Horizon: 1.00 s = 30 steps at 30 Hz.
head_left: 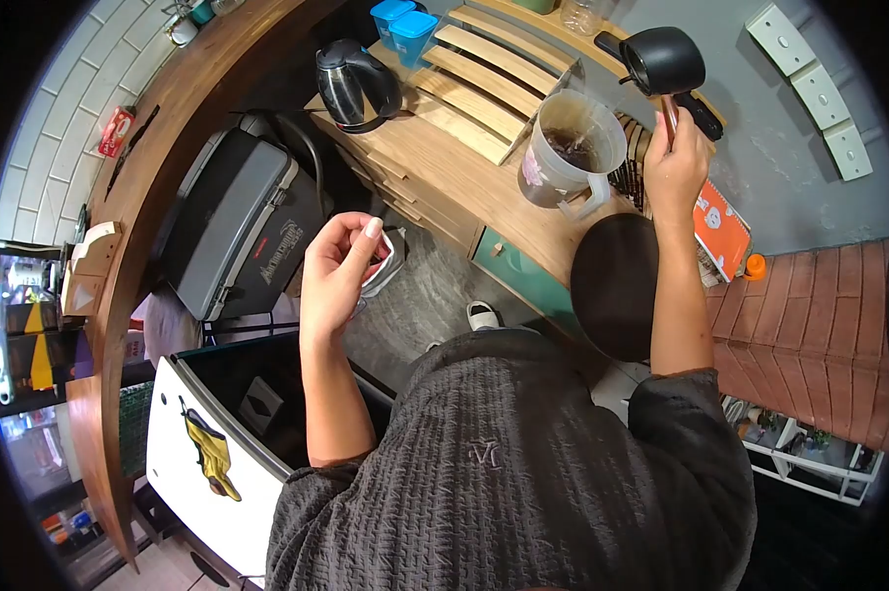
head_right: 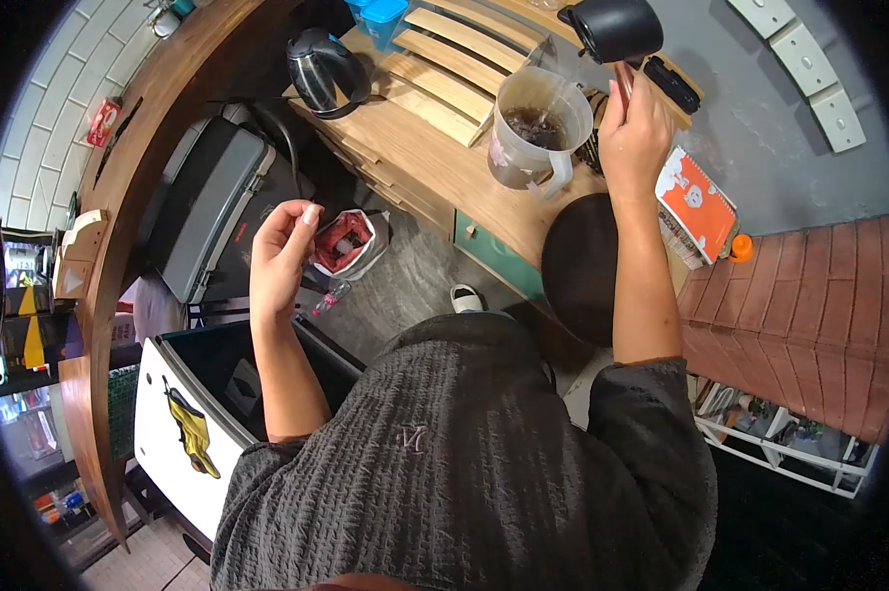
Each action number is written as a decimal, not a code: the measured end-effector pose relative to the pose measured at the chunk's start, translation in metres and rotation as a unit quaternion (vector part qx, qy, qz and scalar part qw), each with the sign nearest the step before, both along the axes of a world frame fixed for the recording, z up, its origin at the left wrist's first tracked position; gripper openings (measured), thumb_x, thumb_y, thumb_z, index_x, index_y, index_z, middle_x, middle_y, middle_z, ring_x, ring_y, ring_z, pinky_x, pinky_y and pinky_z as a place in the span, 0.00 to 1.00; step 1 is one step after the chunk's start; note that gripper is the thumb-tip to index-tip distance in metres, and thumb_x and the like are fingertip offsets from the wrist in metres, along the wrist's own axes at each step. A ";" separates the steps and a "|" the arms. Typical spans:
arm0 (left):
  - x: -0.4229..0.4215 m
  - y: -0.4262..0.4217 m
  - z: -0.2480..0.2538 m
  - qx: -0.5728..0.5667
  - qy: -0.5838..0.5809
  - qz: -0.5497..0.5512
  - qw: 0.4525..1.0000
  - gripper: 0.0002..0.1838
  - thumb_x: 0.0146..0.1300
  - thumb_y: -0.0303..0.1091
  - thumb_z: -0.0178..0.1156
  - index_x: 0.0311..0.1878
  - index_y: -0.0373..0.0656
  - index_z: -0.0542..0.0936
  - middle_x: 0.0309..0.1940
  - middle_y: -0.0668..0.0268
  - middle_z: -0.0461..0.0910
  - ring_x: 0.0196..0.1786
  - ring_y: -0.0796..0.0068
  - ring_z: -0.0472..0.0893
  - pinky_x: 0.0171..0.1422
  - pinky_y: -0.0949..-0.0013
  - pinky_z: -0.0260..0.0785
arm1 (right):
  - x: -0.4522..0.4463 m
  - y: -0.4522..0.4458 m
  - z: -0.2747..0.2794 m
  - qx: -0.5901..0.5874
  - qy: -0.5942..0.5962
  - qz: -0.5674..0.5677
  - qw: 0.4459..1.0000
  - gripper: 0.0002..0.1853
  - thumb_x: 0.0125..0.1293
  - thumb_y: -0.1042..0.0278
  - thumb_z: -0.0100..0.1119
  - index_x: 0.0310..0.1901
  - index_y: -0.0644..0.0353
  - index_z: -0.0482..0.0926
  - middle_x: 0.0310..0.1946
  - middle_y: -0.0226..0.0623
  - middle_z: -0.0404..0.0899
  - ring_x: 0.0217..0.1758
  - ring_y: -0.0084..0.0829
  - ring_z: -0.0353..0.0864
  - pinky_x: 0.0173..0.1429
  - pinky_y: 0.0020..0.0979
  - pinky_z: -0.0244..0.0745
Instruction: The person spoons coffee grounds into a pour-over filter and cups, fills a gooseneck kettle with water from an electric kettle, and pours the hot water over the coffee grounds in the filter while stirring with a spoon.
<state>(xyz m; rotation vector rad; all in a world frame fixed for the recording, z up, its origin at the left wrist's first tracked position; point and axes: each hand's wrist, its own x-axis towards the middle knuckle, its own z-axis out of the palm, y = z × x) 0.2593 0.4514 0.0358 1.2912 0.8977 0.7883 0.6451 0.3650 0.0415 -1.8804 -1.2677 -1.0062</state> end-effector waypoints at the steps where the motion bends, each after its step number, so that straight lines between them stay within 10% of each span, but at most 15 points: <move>1: 0.000 0.000 -0.001 -0.001 0.000 0.000 1.000 0.07 0.68 0.34 0.58 0.42 0.40 0.77 0.26 0.75 0.77 0.29 0.92 0.73 0.31 0.86 0.63 | 0.000 0.000 -0.006 -0.002 0.006 0.010 1.000 0.10 0.65 0.69 0.57 0.45 0.66 0.76 0.34 0.50 0.80 0.39 0.51 0.79 0.43 0.44 0.72; 30: 0.027 0.011 -0.006 -0.007 0.038 -0.018 0.999 0.10 0.67 0.36 0.60 0.41 0.39 0.77 0.23 0.77 0.74 0.25 0.92 0.70 0.27 0.85 0.59 | -0.019 -0.010 -0.051 0.011 0.207 0.038 0.977 0.10 0.66 0.67 0.55 0.41 0.66 0.76 0.28 0.52 0.78 0.31 0.52 0.80 0.33 0.43 0.73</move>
